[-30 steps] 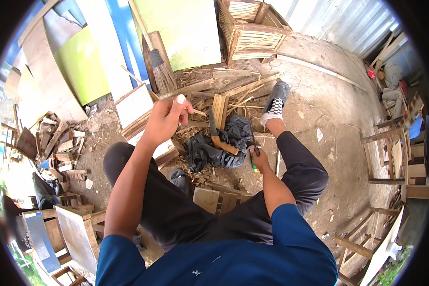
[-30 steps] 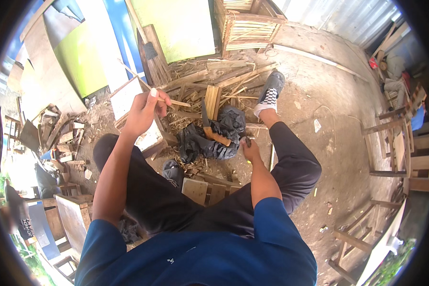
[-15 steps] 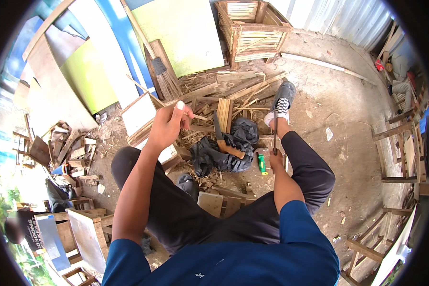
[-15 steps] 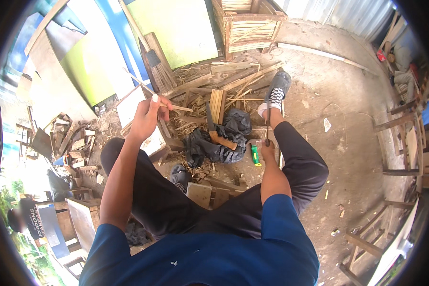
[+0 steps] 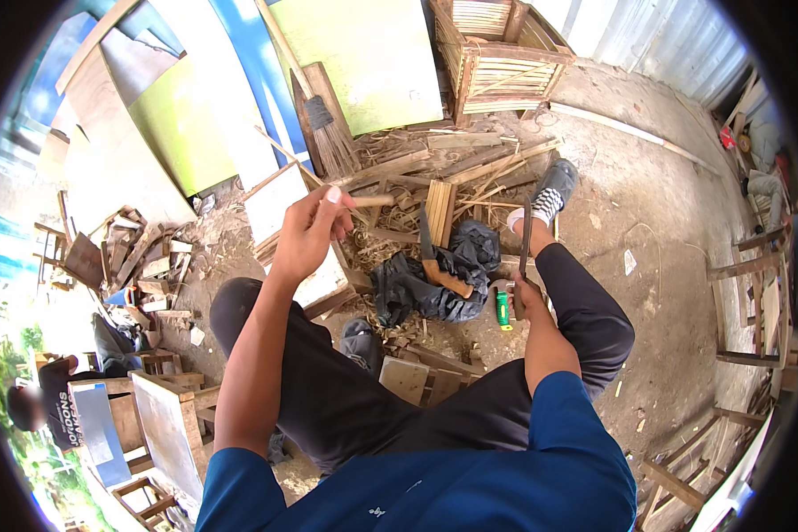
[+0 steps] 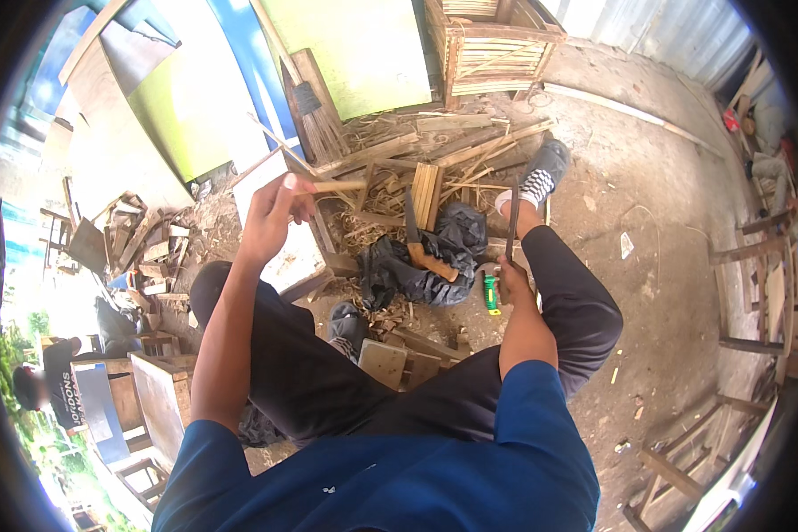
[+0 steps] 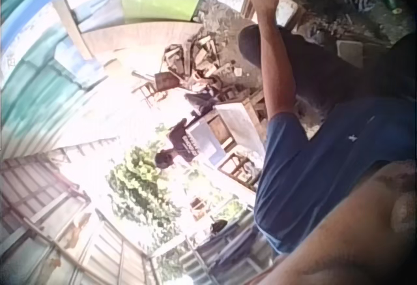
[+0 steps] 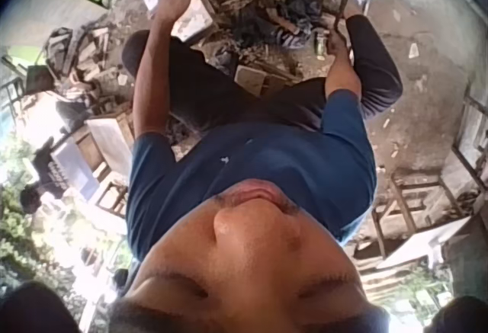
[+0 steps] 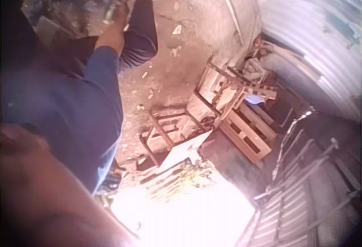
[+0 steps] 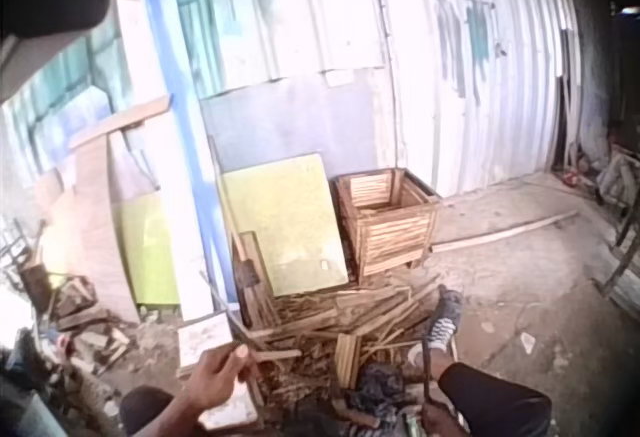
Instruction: The person sits on the floor and assembles a small wooden frame. They use a knife to trim thin wooden strips, then insert them into a frame. They retrieve nails from a bag and use a hammer to nail the strips into place.
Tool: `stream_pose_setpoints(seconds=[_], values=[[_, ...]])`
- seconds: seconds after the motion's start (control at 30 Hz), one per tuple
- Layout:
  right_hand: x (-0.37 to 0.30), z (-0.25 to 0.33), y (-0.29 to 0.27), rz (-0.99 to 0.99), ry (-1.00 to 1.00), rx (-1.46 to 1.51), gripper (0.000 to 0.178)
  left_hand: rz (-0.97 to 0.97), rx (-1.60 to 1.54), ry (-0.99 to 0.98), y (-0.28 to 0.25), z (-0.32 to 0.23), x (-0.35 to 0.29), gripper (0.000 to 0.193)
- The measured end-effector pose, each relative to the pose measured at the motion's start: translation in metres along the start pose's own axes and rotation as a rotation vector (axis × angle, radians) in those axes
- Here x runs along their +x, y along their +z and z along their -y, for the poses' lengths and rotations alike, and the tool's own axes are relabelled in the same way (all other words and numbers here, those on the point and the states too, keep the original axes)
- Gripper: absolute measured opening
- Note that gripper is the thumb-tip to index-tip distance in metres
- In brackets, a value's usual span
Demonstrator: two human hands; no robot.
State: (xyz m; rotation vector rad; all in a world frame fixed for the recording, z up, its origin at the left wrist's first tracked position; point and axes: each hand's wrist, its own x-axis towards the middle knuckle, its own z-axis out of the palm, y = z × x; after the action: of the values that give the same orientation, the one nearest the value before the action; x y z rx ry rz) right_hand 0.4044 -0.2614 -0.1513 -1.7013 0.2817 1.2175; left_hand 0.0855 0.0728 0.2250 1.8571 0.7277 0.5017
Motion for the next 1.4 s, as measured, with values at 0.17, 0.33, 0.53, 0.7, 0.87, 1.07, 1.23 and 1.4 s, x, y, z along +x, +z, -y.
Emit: stream_pose_setpoints(seconds=[0.17,0.33,0.53,0.7,0.87,1.07,1.23,1.4], values=[[0.002,0.000,0.008,-0.122,-0.072,-0.123,0.041,-0.058,-0.017,0.038,-0.002,0.000,0.000,0.023],[0.036,-0.017,0.016,-0.458,-0.295,-0.418,0.043,-0.068,0.020,0.032,0.000,0.000,0.001,0.023],[0.020,-0.008,0.030,-0.491,-0.478,-0.590,0.038,-0.055,0.039,0.070,0.008,-0.005,0.003,0.025],[-0.037,0.022,0.052,-0.487,-0.461,-0.681,0.042,-0.023,0.111,0.043,0.012,-0.011,0.003,0.027],[-0.062,0.037,0.069,-0.520,-0.525,-0.747,0.046,0.008,0.119,0.067,0.017,-0.014,0.006,0.027],[-0.066,0.037,0.073,-0.613,-0.682,-0.775,0.043,-0.031,0.210,-0.049,0.025,-0.007,0.010,0.012],[-0.068,0.041,0.075,-0.625,-0.743,-0.685,0.042,-0.135,0.171,-0.070,0.025,0.001,0.017,0.009],[-0.068,0.061,0.089,-0.542,-0.984,-0.572,0.041,-0.168,0.135,-0.130,0.024,0.006,0.024,0.013]])
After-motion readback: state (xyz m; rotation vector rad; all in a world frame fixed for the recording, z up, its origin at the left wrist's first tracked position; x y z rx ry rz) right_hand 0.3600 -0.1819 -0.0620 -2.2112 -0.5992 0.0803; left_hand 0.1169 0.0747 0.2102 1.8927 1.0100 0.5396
